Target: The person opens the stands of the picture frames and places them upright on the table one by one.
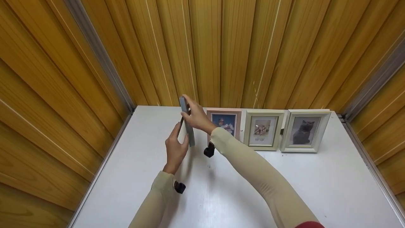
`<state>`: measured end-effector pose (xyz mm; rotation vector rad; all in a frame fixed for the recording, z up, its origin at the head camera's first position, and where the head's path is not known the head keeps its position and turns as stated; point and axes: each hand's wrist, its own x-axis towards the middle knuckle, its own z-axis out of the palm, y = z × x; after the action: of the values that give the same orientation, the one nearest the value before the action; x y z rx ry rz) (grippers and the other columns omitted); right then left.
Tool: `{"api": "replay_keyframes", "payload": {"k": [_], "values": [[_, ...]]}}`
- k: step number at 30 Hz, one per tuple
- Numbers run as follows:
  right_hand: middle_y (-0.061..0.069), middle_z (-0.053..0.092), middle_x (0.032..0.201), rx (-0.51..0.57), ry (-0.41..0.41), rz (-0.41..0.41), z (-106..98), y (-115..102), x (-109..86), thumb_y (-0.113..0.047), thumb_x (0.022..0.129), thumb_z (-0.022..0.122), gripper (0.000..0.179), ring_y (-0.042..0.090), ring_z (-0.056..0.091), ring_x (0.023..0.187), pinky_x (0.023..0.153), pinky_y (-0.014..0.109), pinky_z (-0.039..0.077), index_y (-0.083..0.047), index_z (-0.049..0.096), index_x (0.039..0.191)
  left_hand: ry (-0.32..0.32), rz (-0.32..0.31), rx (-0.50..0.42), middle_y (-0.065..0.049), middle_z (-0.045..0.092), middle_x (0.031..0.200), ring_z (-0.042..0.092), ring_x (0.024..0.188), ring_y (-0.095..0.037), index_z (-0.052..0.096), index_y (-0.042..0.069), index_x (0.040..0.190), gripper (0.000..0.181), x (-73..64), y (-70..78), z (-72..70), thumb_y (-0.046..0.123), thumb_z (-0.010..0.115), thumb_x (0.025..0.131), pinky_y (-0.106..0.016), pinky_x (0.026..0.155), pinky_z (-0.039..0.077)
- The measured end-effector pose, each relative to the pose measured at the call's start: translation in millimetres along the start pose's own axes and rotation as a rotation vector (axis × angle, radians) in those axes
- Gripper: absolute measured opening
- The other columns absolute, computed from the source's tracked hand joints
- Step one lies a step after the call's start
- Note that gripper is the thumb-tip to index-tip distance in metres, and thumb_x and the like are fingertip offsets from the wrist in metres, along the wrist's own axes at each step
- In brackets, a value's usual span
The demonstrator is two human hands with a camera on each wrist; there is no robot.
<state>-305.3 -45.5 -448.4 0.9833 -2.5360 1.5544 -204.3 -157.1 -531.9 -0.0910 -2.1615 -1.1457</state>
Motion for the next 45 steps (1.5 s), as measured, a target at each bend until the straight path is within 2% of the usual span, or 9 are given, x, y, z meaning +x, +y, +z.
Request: {"api": "replay_keyframes", "payload": {"k": [3, 6, 9, 12, 16, 21, 25, 31, 45], "values": [[0.017, 0.057, 0.129, 0.000, 0.005, -0.013, 0.3, -0.5, -0.3, -0.006, 0.100, 0.064, 0.071, 0.024, 0.060, 0.107, 0.087, 0.040, 0.055, -0.013, 0.029, 0.162, -0.008, 0.006, -0.011, -0.026, 0.058, 0.141, 0.058, 0.130, -0.035, 0.054, -0.009, 0.142, 0.058, -0.7, 3.0, 3.2, -0.003, 0.074, 0.089, -0.045, 0.102, 0.051], [0.016, 0.057, 0.128, -0.001, 0.003, -0.025, 0.9, -1.5, -1.1, -0.006, 0.100, 0.063, 0.071, 0.023, 0.059, 0.106, 0.085, 0.038, 0.055, -0.014, 0.028, 0.162, -0.019, -0.016, -0.062, -0.025, 0.061, 0.138, 0.061, 0.126, -0.035, 0.054, -0.008, 0.142, 0.058, -1.7, 5.1, 6.3, -0.002, 0.075, 0.089, -0.043, 0.097, 0.054], [0.016, 0.058, 0.126, -0.001, -0.007, -0.037, 2.5, -2.5, -1.8, -0.007, 0.101, 0.063, 0.071, 0.022, 0.059, 0.105, 0.084, 0.036, 0.054, -0.014, 0.028, 0.162, -0.027, -0.072, -0.104, -0.024, 0.066, 0.130, 0.066, 0.119, -0.035, 0.055, -0.006, 0.142, 0.057, -3.1, 5.8, 8.7, 0.000, 0.076, 0.090, -0.038, 0.093, 0.056], [0.015, 0.058, 0.126, 0.001, -0.016, -0.033, 4.3, -3.0, -2.8, -0.008, 0.101, 0.063, 0.072, 0.020, 0.059, 0.105, 0.084, 0.035, 0.054, -0.015, 0.027, 0.163, -0.032, -0.155, -0.130, -0.023, 0.070, 0.122, 0.070, 0.112, -0.035, 0.058, -0.003, 0.140, 0.054, -4.6, 5.1, 10.8, 0.002, 0.077, 0.090, -0.034, 0.088, 0.058], [0.014, 0.057, 0.125, 0.006, -0.014, -0.017, 6.7, -2.8, -4.1, -0.008, 0.100, 0.064, 0.074, 0.021, 0.059, 0.104, 0.082, 0.036, 0.055, -0.016, 0.027, 0.163, -0.028, -0.248, -0.122, -0.020, 0.072, 0.116, 0.072, 0.106, -0.033, 0.064, -0.002, 0.131, 0.045, -5.4, 3.8, 12.5, 0.002, 0.078, 0.088, -0.037, 0.083, 0.060], [0.014, 0.056, 0.128, -0.004, -0.013, -0.008, 10.7, -1.1, -5.4, -0.007, 0.100, 0.064, 0.073, 0.022, 0.059, 0.106, 0.083, 0.038, 0.057, -0.015, 0.028, 0.163, -0.009, -0.309, -0.094, -0.019, 0.074, 0.112, 0.074, 0.102, -0.031, 0.068, -0.002, 0.123, 0.038, -4.5, 3.9, 13.1, 0.001, 0.079, 0.086, -0.045, 0.086, 0.060], [0.015, 0.056, 0.128, -0.012, -0.017, -0.018, 14.2, -0.9, -6.7, -0.006, 0.100, 0.064, 0.072, 0.022, 0.060, 0.105, 0.082, 0.037, 0.056, -0.013, 0.028, 0.162, 0.001, -0.352, -0.081, -0.019, 0.074, 0.113, 0.074, 0.102, -0.030, 0.067, -0.001, 0.122, 0.038, -4.6, 4.0, 13.0, 0.002, 0.079, 0.085, -0.042, 0.086, 0.060], [0.017, 0.056, 0.127, -0.029, -0.019, -0.022, 17.1, -1.5, -8.1, -0.008, 0.101, 0.063, 0.072, 0.023, 0.061, 0.103, 0.080, 0.034, 0.056, -0.013, 0.027, 0.163, 0.024, -0.366, -0.086, -0.018, 0.075, 0.110, 0.074, 0.100, -0.029, 0.068, 0.001, 0.119, 0.037, -4.7, 2.9, 12.0, 0.003, 0.080, 0.084, -0.042, 0.085, 0.060], [0.016, 0.056, 0.126, -0.037, -0.026, -0.035, 20.5, -1.3, -9.8, -0.008, 0.100, 0.064, 0.072, 0.022, 0.061, 0.103, 0.084, 0.036, 0.056, -0.014, 0.029, 0.162, 0.014, -0.386, -0.059, -0.016, 0.076, 0.111, 0.074, 0.101, -0.027, 0.067, 0.002, 0.121, 0.037, -7.7, 1.0, 11.7, 0.007, 0.080, 0.086, -0.039, 0.081, 0.061]]}}
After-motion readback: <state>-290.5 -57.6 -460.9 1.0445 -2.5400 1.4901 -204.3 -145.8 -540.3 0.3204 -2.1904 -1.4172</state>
